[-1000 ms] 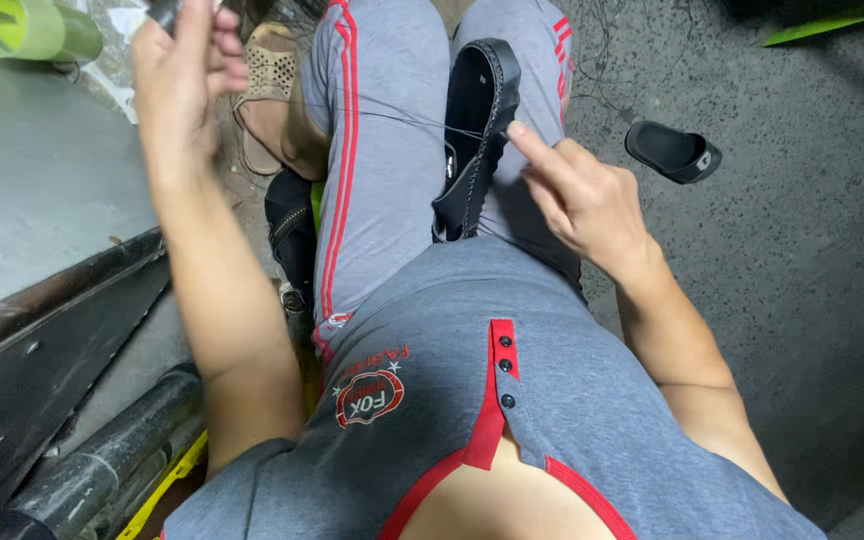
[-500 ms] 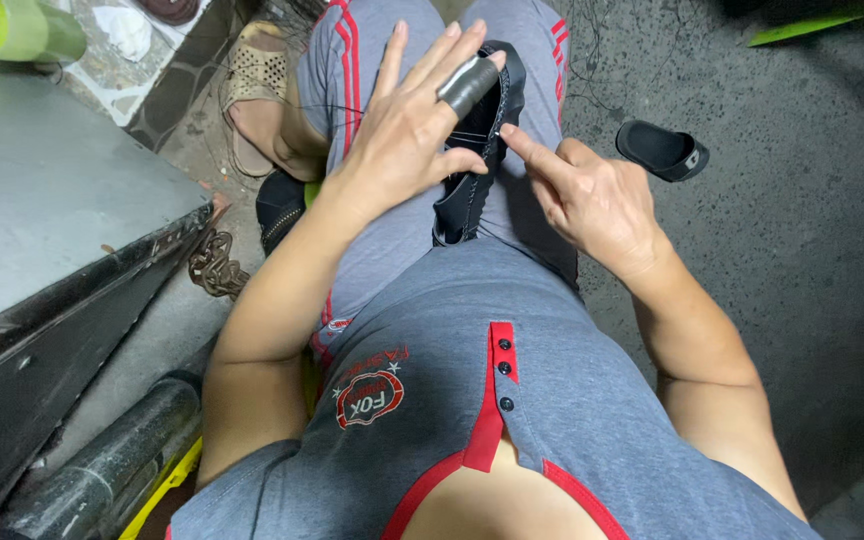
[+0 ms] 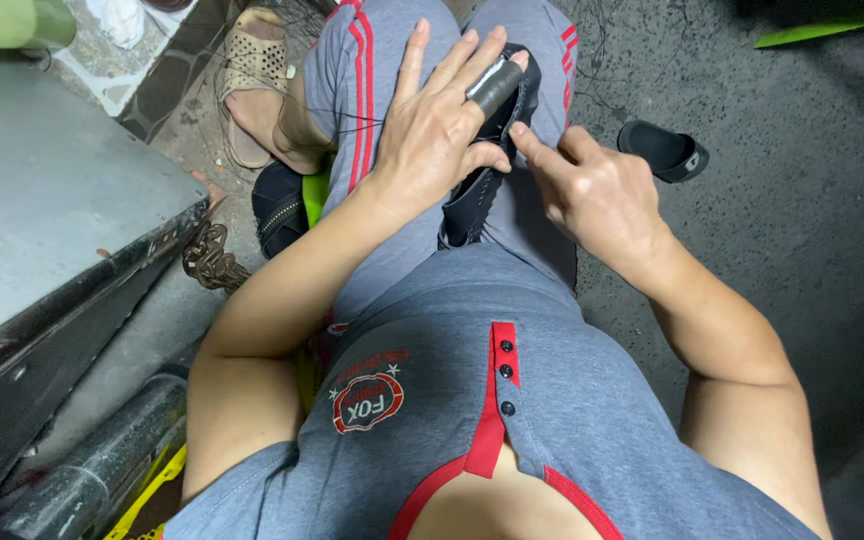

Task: The person sits on the floor and sews a black shoe resting on their lap using a needle and thread. They repeatedly push the needle through the shoe's sole and pull the thread to secure the stitching.

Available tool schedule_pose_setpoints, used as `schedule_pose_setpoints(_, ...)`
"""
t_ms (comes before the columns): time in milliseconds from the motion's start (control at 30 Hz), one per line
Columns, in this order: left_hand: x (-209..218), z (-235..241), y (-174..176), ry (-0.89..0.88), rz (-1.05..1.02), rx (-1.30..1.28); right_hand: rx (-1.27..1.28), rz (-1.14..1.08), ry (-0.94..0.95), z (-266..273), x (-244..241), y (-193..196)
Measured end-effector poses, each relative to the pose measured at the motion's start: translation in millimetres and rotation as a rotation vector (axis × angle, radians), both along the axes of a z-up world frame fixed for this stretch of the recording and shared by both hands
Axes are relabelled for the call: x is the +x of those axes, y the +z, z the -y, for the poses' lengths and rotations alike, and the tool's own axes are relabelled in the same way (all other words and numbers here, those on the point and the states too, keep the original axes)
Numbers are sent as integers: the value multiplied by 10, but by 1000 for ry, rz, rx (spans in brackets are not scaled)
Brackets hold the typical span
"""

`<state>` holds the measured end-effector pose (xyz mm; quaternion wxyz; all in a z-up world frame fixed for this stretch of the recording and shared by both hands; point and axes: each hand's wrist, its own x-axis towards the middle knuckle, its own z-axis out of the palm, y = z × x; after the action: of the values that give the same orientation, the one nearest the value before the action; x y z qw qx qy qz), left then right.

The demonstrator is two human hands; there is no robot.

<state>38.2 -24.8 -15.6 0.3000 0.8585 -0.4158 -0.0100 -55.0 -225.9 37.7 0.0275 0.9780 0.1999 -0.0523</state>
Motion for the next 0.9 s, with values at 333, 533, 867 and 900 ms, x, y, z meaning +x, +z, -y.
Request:
schedule_pose_setpoints(333, -271, -210, -110, 82, 62, -210, 167, 113, -67, -79, -51, 21)
schedule_pose_setpoints(533, -184, -341, 165, -155, -605, -570, 253, 128, -87, -97, -23, 79)
schedule_pose_setpoints(867, -264, -51, -43, 92, -202, -334, 94, 109, -37, -8, -115, -57)
schedule_pose_setpoints(900, -272, -61, -62, 92, -201, -332, 97, 111, -36, 2, -117, -74)
